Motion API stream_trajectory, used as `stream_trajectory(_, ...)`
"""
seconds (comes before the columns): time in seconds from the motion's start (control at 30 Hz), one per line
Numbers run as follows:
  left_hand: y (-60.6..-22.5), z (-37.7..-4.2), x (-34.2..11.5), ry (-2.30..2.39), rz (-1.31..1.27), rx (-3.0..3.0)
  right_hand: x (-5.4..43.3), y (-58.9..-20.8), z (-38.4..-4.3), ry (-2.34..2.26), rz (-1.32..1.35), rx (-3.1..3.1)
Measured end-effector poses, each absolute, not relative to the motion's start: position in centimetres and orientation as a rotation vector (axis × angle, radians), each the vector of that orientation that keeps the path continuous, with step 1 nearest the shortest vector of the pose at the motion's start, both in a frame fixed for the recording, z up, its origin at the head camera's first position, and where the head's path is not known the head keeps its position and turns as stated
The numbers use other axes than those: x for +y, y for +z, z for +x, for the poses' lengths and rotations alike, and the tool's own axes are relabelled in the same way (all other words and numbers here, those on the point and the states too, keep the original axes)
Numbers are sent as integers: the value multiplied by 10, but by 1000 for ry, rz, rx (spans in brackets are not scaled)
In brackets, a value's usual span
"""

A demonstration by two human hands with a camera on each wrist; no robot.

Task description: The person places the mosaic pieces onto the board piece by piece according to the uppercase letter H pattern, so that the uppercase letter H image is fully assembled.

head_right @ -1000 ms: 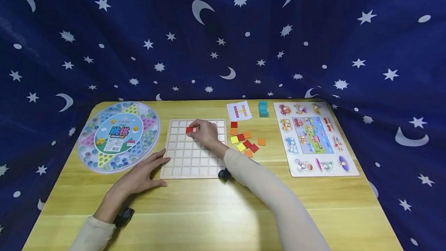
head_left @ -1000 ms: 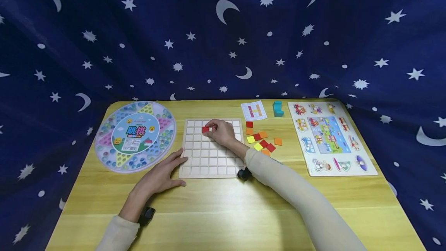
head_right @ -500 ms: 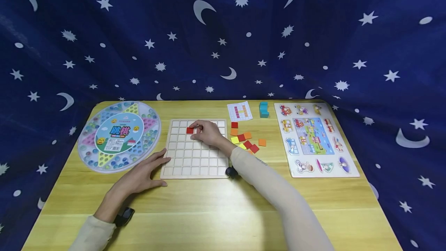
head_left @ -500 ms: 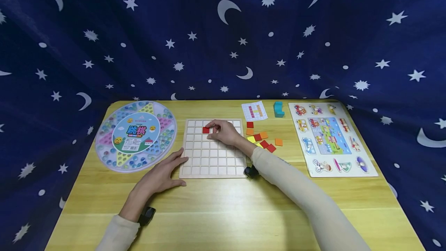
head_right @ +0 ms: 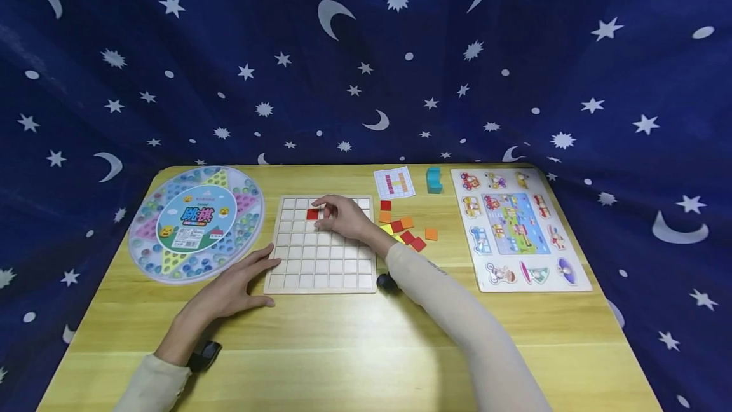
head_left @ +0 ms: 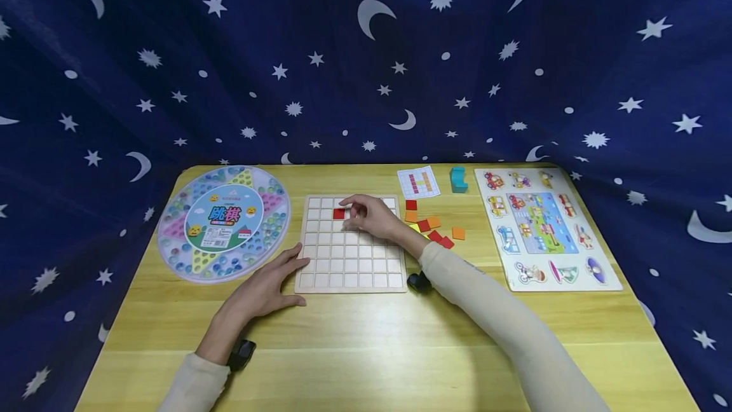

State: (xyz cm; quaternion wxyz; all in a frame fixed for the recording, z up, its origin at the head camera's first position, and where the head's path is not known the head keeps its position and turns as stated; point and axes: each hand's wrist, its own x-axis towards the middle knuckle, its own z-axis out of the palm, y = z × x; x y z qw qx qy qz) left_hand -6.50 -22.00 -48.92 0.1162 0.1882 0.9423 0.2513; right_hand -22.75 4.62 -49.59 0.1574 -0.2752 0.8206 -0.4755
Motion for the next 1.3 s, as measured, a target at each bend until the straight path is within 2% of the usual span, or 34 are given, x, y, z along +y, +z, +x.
stream_trajectory(0.3,-491,-66,-220,732,538,2758,55,-495,-240,-971,-939,2563)
stream_trajectory(0.6,-490,-66,-220,755,540,2751,53,-493,-238,-896,-954,2612)
stream_trajectory(0.8,-490,-66,-221,745,536,2756,59,-492,-237,-1023,-973,2586)
stream_trajectory(1.0,-488,-66,-222,737,547,2768,108,-479,-235,-1198,-979,2540)
stream_trajectory(1.17,-487,-67,-222,743,528,2751,163,-471,-235,-1103,-873,2608)
stream_trajectory(1.3,-489,-65,-220,755,522,2737,188,-470,-243,-1019,-796,2661)
